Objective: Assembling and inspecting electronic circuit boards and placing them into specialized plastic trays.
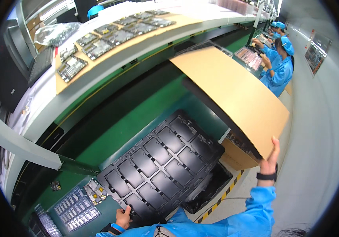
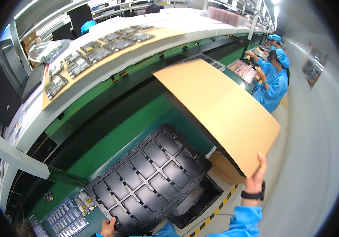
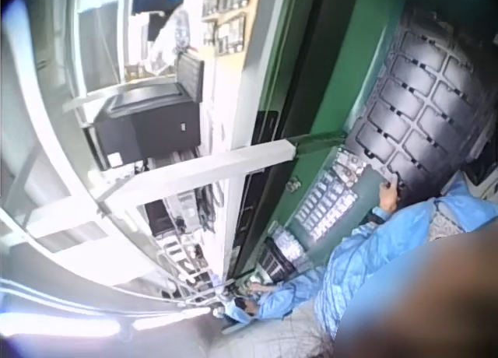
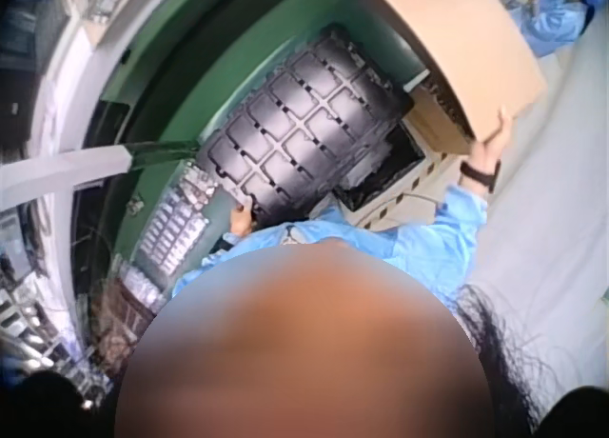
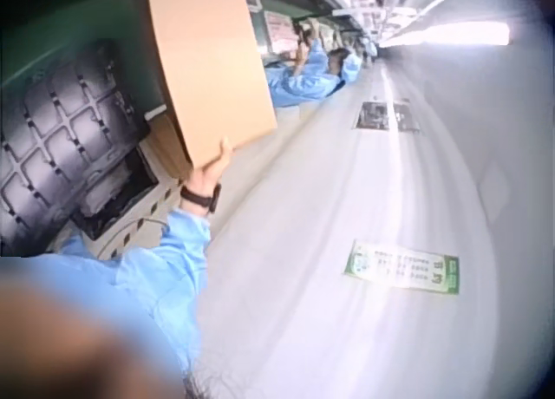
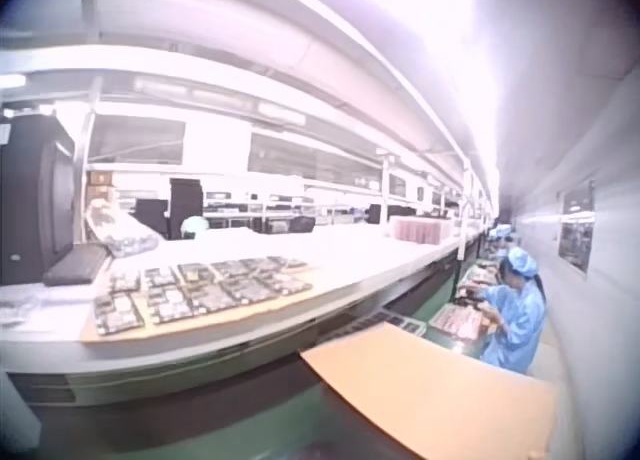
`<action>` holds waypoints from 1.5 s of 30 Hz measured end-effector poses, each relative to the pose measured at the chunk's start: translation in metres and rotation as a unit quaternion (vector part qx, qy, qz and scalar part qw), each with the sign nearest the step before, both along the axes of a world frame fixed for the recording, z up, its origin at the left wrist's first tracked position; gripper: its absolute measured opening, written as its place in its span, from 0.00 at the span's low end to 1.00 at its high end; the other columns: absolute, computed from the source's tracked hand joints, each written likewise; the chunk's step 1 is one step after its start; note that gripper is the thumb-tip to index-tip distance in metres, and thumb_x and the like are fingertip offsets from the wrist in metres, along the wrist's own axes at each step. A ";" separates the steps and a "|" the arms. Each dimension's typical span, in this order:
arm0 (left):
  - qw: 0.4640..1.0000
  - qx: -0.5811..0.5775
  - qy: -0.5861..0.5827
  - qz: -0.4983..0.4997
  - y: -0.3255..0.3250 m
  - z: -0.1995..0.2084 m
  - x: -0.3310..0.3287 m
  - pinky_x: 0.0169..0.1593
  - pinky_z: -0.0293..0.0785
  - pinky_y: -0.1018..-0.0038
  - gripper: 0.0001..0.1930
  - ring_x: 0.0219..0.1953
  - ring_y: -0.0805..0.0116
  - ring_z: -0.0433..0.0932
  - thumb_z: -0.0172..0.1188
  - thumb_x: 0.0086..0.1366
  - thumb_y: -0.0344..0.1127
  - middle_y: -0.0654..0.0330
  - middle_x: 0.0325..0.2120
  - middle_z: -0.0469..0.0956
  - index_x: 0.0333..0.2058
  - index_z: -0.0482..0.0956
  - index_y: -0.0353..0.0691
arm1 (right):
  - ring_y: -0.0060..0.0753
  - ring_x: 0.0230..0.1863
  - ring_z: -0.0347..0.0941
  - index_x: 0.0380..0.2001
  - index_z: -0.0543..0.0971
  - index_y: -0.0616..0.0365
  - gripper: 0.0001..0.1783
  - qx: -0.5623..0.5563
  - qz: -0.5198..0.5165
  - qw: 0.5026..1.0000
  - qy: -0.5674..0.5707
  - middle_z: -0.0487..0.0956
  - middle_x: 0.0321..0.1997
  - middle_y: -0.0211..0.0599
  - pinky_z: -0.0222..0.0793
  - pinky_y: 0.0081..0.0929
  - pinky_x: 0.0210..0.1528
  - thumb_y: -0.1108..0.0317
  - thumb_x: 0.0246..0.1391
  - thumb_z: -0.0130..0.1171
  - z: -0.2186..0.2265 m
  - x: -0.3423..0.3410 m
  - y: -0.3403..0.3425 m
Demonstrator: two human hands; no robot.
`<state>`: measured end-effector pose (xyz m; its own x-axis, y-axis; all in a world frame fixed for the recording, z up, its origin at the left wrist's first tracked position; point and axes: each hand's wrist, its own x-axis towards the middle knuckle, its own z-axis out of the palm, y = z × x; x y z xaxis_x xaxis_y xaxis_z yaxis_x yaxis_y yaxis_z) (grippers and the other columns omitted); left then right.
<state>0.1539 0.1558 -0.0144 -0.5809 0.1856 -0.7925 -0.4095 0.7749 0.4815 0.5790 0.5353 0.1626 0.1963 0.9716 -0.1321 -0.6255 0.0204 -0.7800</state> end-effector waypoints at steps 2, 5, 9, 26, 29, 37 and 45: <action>1.000 0.011 -0.005 -0.004 -0.001 -0.009 -0.002 0.26 0.73 0.58 0.26 0.32 0.61 0.71 0.59 0.55 0.46 0.52 0.34 0.66 0.42 0.59 0.34 | 0.36 0.45 0.69 0.47 0.66 0.64 0.26 0.018 -0.057 0.998 -0.015 0.72 0.45 0.40 0.65 0.29 0.49 0.60 0.47 0.55 0.024 0.034 -0.035; 0.999 0.028 -0.045 -0.001 0.001 -0.009 -0.007 0.30 0.73 0.54 0.29 0.32 0.58 0.72 0.59 0.55 0.45 0.49 0.38 0.65 0.45 0.57 0.33 | 0.35 0.46 0.68 0.48 0.66 0.62 0.27 0.050 -0.104 0.992 -0.056 0.71 0.46 0.39 0.65 0.30 0.49 0.56 0.48 0.53 0.048 0.073 -0.068; 0.996 0.077 -0.035 0.020 -0.005 -0.013 -0.008 0.25 0.73 0.56 0.29 0.29 0.58 0.73 0.60 0.54 0.46 0.51 0.35 0.67 0.46 0.57 0.34 | 0.33 0.46 0.68 0.48 0.67 0.59 0.28 0.057 -0.169 0.980 -0.087 0.72 0.46 0.36 0.65 0.29 0.47 0.53 0.47 0.53 0.092 0.088 -0.067; 0.984 0.021 0.142 -0.108 0.004 0.001 -0.002 0.40 0.69 0.68 0.32 0.35 0.58 0.74 0.61 0.47 0.58 0.49 0.33 0.76 0.38 0.74 0.30 | 0.44 0.46 0.68 0.47 0.66 0.55 0.28 0.120 0.056 0.987 0.093 0.71 0.45 0.39 0.66 0.45 0.48 0.58 0.41 0.56 0.183 -0.065 0.233; 0.983 0.004 0.159 -0.094 -0.001 -0.007 -0.002 0.38 0.70 0.68 0.32 0.33 0.58 0.75 0.62 0.46 0.58 0.49 0.31 0.77 0.36 0.75 0.30 | 0.44 0.42 0.71 0.43 0.69 0.56 0.25 0.089 0.036 0.994 0.047 0.74 0.43 0.40 0.68 0.44 0.45 0.58 0.40 0.58 0.184 -0.106 0.279; 0.978 -0.050 0.189 -0.078 -0.015 -0.030 -0.003 0.36 0.71 0.68 0.33 0.31 0.60 0.76 0.63 0.45 0.59 0.49 0.28 0.78 0.35 0.75 0.30 | 0.41 0.49 0.65 0.49 0.66 0.46 0.32 0.081 0.089 0.993 0.007 0.70 0.50 0.34 0.59 0.49 0.48 0.42 0.42 0.55 0.188 -0.165 0.339; 0.984 -0.088 0.135 -0.080 -0.001 0.012 0.006 0.41 0.70 0.69 0.32 0.34 0.63 0.75 0.62 0.46 0.60 0.52 0.32 0.78 0.41 0.73 0.39 | 0.56 0.63 0.45 0.60 0.49 0.55 0.47 0.127 0.180 0.975 0.020 0.44 0.64 0.50 0.39 0.60 0.59 0.33 0.47 0.44 0.158 -0.160 0.327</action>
